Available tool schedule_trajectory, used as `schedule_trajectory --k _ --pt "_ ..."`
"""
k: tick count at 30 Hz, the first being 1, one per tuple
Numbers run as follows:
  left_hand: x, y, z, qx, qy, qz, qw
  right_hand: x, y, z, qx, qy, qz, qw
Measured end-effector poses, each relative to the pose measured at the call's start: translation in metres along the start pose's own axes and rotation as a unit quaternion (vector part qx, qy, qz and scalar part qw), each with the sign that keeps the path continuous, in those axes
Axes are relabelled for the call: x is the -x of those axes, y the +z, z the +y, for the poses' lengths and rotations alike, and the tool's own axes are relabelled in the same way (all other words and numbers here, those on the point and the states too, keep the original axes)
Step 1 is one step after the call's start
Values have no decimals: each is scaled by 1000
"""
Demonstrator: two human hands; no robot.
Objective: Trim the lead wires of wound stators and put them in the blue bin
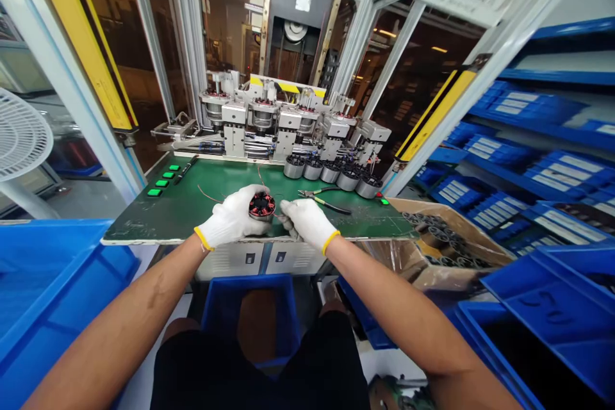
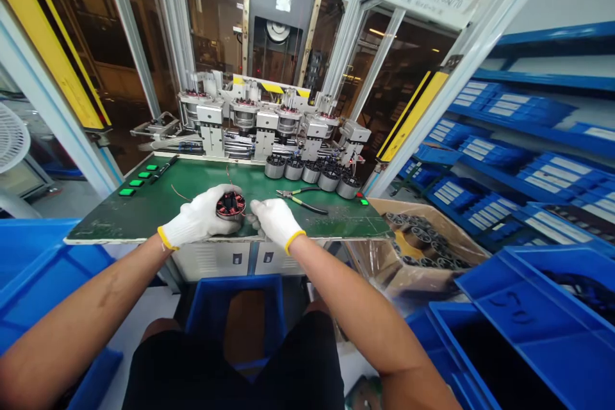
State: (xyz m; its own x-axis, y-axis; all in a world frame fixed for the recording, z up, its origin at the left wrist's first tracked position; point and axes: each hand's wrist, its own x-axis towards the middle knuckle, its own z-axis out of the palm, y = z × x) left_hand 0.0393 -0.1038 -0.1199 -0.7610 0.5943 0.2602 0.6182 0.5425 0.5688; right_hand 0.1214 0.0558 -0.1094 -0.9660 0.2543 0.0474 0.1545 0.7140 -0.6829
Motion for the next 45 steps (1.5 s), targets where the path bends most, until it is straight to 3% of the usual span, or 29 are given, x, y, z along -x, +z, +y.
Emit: schedule_trajectory --k 2,4,6,7,8,10,12,14,15,16,17,18,20,21,22,23,24,28,30,33,35,37,38,40,42,43,45 --pt "0 1 -1 6 7 0 1000 12 2 8 -28 -11 16 999" --pt "0 1 -3 9 18 2 1000 29 4 9 22 -106 101 989" --pt "-1 2 -6 10 29 0 1000 42 10 7 161 -214 180 946" --pt "-2 2 -7 12 32 -1 999 45 14 5 233 -235 195 923" --pt "-3 1 -8 14 36 -2 999 46 18 4 291 -231 193 908" --pt "-5 0 -11 25 49 -6 998 43 28 3 343 -179 181 904" --pt "-6 -1 -14 40 72 -20 996 39 36 3 274 -146 169 936" --pt "-6 -2 -16 43 90 -37 994 37 41 2 56 -124 118 984" --pt "-6 -3 -17 41 97 -41 994 36 43 2 -99 -97 71 988" --pt "-6 -4 -18 37 102 -41 993 36 45 1 -265 -58 7 962" --pt "-6 -4 -18 33 106 -38 993 36 48 1 -420 -17 -63 905" --pt "-6 -5 -18 33 110 -36 993 37 50 1 -548 17 -131 826" --pt "-6 -5 -18 39 107 -40 993 37 57 2 -706 46 -227 670" --pt "-7 -6 -18 42 98 -44 993 37 61 4 -743 45 -249 619" --pt "-7 -6 -18 46 90 -48 994 37 65 5 -762 43 -253 595" --pt "-7 -6 -18 49 86 -51 994 37 69 5 -766 44 -240 595" --pt "-7 -6 -18 48 87 -51 994 37 73 6 -757 47 -213 616" --pt "-10 -5 -18 43 111 -60 991 38 86 9 -662 46 -79 744" --pt "-12 -6 -16 55 103 -80 990 40 93 13 -611 49 -48 789" --pt "-14 -14 -11 82 86 -138 983 52 103 28 -517 79 -54 851" --pt "-13 -24 -10 73 80 -167 980 68 100 42 -431 83 -120 891" --pt "-6 -34 -10 37 80 -152 984 85 82 55 -322 53 -182 927" --pt "-2 -38 -10 13 79 -127 989 92 66 58 -263 22 -179 948" --pt "8 -38 -8 -29 62 -62 996 98 26 56 -144 -62 -58 986" --pt "15 -31 -2 -61 35 -7 997 90 -11 44 -66 -134 95 984" --pt "16 -25 2 -71 23 11 997 80 -24 36 -45 -168 126 977" --pt "14 -13 9 -79 7 20 997 53 -36 22 13 -231 118 966"
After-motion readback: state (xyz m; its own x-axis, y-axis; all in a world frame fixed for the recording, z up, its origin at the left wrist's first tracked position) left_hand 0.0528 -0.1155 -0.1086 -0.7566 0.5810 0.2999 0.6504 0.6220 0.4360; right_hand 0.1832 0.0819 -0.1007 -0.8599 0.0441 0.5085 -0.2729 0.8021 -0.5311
